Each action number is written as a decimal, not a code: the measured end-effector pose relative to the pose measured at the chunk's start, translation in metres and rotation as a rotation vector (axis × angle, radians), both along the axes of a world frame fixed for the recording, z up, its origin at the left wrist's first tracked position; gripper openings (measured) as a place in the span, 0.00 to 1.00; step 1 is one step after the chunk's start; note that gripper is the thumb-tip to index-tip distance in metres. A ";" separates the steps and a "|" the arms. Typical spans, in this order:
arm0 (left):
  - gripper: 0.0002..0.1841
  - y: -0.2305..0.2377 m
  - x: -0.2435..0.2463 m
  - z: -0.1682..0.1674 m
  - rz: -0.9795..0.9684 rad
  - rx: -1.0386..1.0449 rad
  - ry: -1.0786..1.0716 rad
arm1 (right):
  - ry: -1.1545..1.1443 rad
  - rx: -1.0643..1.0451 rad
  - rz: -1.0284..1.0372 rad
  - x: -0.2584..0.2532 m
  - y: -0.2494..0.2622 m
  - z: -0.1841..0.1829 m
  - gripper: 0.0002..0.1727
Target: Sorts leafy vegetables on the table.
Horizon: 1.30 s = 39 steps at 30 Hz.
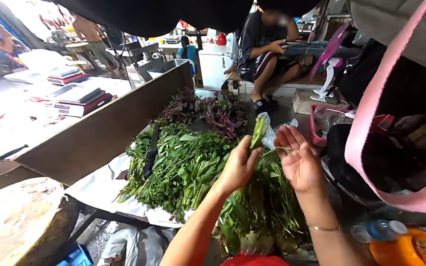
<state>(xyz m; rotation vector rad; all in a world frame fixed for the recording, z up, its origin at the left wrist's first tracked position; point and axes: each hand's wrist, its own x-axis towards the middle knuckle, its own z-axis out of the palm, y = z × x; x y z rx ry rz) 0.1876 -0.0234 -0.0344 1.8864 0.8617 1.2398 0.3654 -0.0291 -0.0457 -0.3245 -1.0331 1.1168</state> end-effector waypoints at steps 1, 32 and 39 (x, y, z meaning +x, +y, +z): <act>0.11 -0.004 0.002 0.001 -0.006 0.063 0.093 | 0.003 -0.076 0.057 0.006 0.011 -0.002 0.26; 0.19 -0.001 -0.027 -0.015 -0.134 0.064 0.369 | -0.775 -0.102 -0.462 0.149 0.000 -0.002 0.08; 0.16 -0.015 -0.030 0.003 0.113 -0.039 0.516 | -1.537 -1.182 -0.393 0.202 -0.051 -0.224 0.22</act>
